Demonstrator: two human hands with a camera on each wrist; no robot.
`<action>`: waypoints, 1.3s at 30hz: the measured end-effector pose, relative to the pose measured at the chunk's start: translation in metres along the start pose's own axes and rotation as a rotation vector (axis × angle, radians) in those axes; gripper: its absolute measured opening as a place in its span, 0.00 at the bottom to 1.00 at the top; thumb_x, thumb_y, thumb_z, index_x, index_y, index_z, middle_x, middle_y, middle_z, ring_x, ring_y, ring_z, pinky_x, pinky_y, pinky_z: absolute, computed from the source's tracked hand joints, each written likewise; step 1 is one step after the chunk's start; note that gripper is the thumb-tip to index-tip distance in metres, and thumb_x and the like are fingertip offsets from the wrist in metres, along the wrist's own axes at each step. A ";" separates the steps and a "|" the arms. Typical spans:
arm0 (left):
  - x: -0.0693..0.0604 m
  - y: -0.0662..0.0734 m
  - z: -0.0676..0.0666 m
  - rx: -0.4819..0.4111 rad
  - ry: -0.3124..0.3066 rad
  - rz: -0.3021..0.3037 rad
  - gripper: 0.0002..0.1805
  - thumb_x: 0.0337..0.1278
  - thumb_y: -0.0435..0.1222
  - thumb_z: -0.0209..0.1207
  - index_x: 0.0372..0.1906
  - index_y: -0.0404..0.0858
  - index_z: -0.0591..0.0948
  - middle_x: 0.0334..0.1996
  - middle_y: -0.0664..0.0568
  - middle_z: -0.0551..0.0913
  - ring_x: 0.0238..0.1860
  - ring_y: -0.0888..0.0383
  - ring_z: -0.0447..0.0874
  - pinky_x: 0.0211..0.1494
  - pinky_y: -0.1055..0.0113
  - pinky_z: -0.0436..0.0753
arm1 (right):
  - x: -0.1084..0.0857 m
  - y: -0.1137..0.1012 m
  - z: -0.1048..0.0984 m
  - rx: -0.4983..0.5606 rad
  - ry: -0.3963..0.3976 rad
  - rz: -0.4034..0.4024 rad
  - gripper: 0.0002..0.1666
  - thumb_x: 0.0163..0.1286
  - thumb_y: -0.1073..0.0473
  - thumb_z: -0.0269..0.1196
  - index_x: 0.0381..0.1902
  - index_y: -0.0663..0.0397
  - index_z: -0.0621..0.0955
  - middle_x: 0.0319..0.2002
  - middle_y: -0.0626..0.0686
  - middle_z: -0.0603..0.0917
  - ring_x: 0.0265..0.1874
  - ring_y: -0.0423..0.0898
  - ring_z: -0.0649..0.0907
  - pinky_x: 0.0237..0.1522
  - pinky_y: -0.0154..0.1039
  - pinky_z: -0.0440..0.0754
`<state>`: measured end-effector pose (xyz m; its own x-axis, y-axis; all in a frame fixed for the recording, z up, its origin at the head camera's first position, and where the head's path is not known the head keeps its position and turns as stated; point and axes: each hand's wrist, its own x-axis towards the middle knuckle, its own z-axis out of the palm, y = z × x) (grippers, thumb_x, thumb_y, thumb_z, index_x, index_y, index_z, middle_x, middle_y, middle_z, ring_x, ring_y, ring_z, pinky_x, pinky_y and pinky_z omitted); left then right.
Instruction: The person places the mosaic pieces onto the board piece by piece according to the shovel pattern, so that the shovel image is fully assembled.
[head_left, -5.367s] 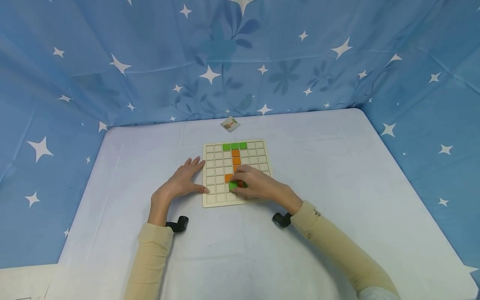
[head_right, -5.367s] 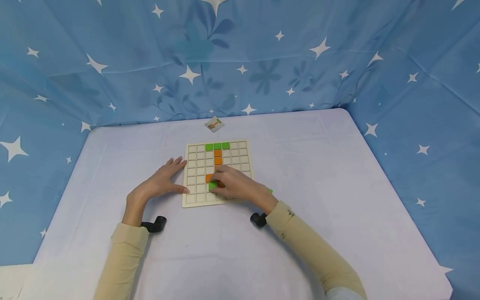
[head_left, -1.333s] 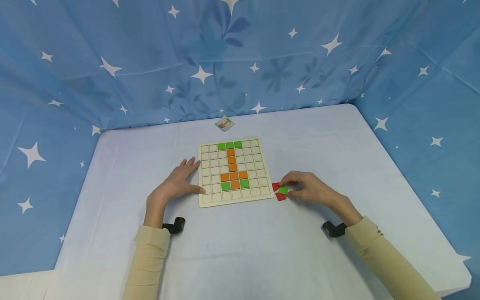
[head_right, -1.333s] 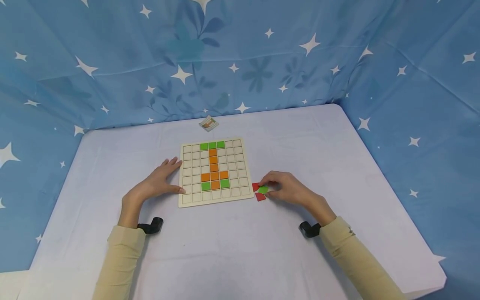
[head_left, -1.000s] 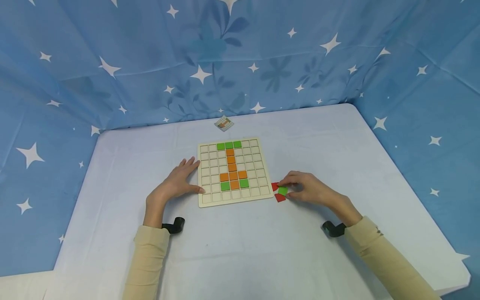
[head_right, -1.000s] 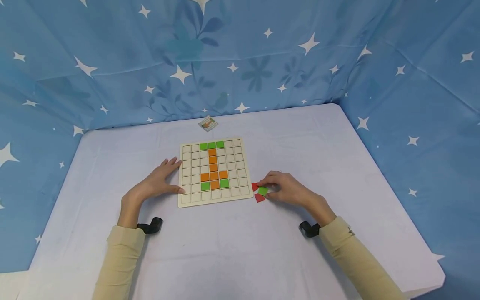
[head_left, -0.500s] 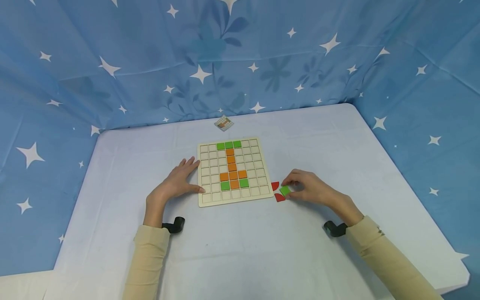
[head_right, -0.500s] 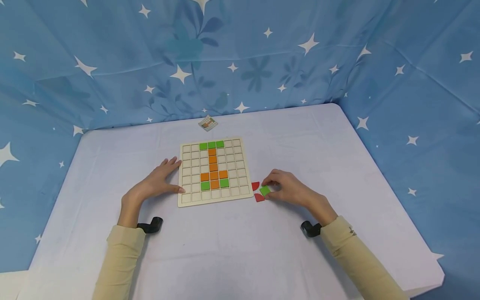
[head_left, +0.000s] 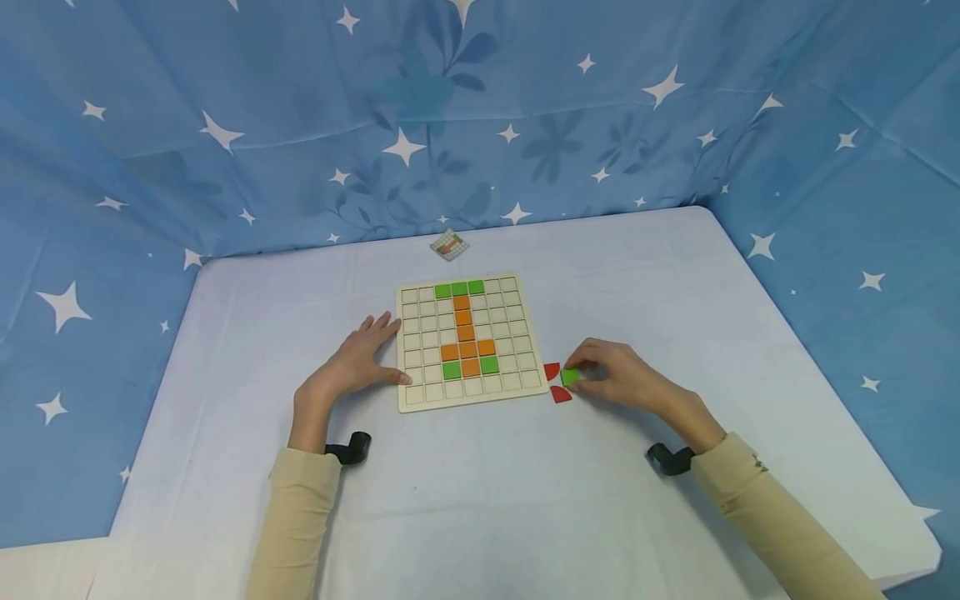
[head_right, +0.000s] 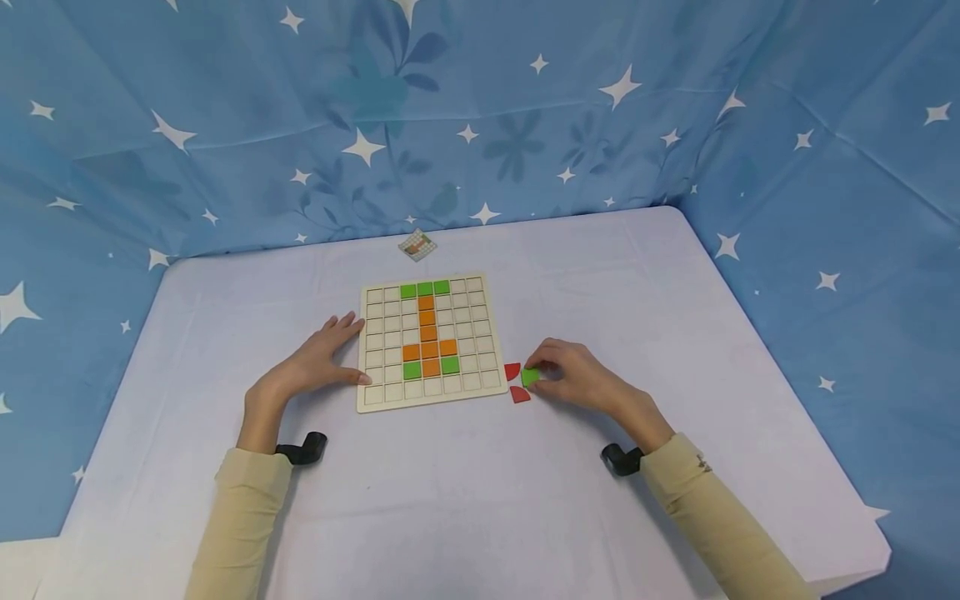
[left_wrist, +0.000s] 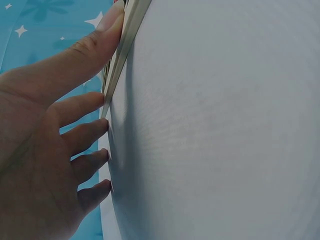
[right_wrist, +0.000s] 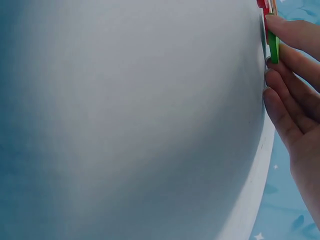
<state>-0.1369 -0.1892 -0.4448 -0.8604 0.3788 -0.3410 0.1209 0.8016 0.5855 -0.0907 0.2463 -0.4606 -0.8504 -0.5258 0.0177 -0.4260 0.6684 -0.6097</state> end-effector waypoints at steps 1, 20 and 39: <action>0.000 0.000 0.000 -0.002 0.000 -0.002 0.59 0.53 0.49 0.75 0.83 0.37 0.54 0.84 0.40 0.43 0.84 0.38 0.32 0.82 0.35 0.40 | 0.000 0.000 0.000 -0.004 0.002 0.005 0.15 0.60 0.67 0.75 0.46 0.53 0.88 0.43 0.46 0.87 0.40 0.43 0.81 0.45 0.40 0.85; 0.002 -0.004 0.001 0.003 -0.003 -0.001 0.59 0.53 0.49 0.75 0.83 0.38 0.54 0.84 0.41 0.43 0.84 0.39 0.32 0.82 0.34 0.42 | 0.013 -0.007 0.004 0.019 0.028 -0.049 0.15 0.60 0.65 0.76 0.45 0.54 0.89 0.41 0.46 0.86 0.38 0.44 0.81 0.42 0.40 0.84; 0.002 -0.003 0.001 -0.003 0.002 0.003 0.59 0.53 0.49 0.75 0.83 0.38 0.54 0.84 0.41 0.44 0.84 0.39 0.33 0.83 0.36 0.41 | 0.045 -0.039 0.018 0.052 -0.004 -0.096 0.16 0.62 0.59 0.76 0.47 0.56 0.88 0.44 0.49 0.86 0.39 0.46 0.81 0.41 0.39 0.84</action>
<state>-0.1385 -0.1907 -0.4480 -0.8608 0.3807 -0.3378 0.1224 0.7991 0.5886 -0.1065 0.1871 -0.4507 -0.8052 -0.5883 0.0746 -0.4885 0.5867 -0.6459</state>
